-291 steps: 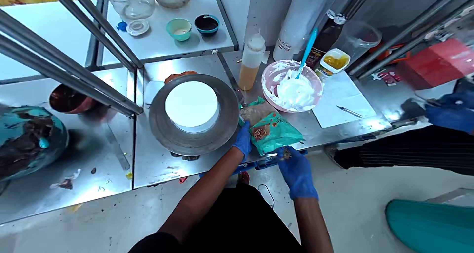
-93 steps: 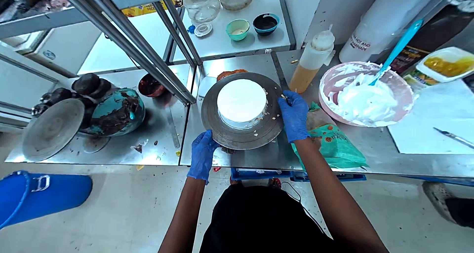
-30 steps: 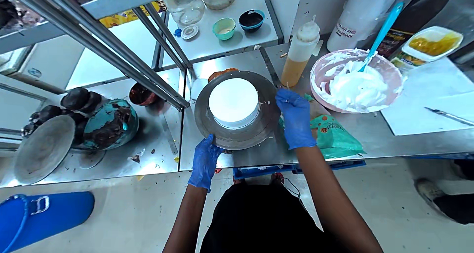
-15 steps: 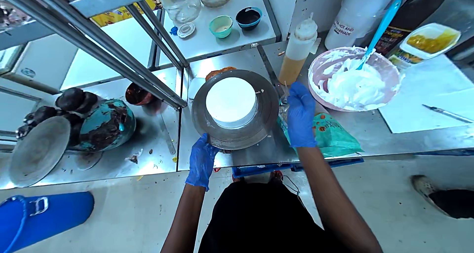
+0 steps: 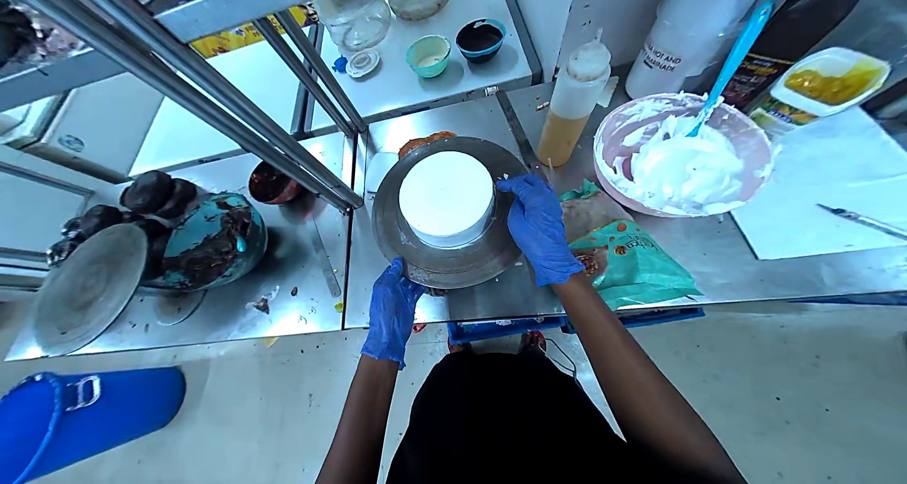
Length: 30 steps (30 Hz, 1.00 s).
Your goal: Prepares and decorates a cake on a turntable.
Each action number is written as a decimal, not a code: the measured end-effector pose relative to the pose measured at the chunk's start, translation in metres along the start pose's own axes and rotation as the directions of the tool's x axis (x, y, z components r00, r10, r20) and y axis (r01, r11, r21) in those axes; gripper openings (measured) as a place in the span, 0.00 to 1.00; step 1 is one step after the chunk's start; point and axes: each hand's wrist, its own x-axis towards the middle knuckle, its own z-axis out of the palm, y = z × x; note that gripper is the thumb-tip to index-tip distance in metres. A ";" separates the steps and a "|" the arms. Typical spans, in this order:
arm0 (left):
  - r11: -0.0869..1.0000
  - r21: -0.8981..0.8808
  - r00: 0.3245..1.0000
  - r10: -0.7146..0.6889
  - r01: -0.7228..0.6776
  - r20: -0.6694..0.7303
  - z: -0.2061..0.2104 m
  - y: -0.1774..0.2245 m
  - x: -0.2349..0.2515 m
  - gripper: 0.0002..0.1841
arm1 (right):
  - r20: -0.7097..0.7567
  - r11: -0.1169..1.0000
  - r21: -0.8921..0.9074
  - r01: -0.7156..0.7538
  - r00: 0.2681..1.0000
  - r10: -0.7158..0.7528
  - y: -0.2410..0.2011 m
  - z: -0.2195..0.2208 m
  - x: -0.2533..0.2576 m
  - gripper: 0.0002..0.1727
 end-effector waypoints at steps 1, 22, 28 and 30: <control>1.000 0.000 1.000 0.003 -0.003 -0.001 0.000 -0.001 0.001 0.21 | -0.007 1.000 -0.004 0.012 1.000 -0.012 -0.001 0.000 -0.002 0.21; 0.357 0.767 0.803 -0.074 -0.533 0.592 0.062 -0.104 -0.048 0.34 | -0.146 0.856 0.120 -0.503 0.844 0.516 0.100 -0.168 -0.200 0.16; -0.187 0.428 0.439 -0.017 -0.884 0.898 0.157 -0.130 -0.057 0.23 | 0.144 0.939 -0.223 -0.263 0.943 0.299 0.122 -0.087 -0.156 0.09; -0.219 0.394 0.382 0.098 -0.892 0.919 0.161 -0.133 -0.056 0.16 | 0.229 0.872 -0.311 -0.379 0.860 0.456 0.108 -0.081 -0.132 0.15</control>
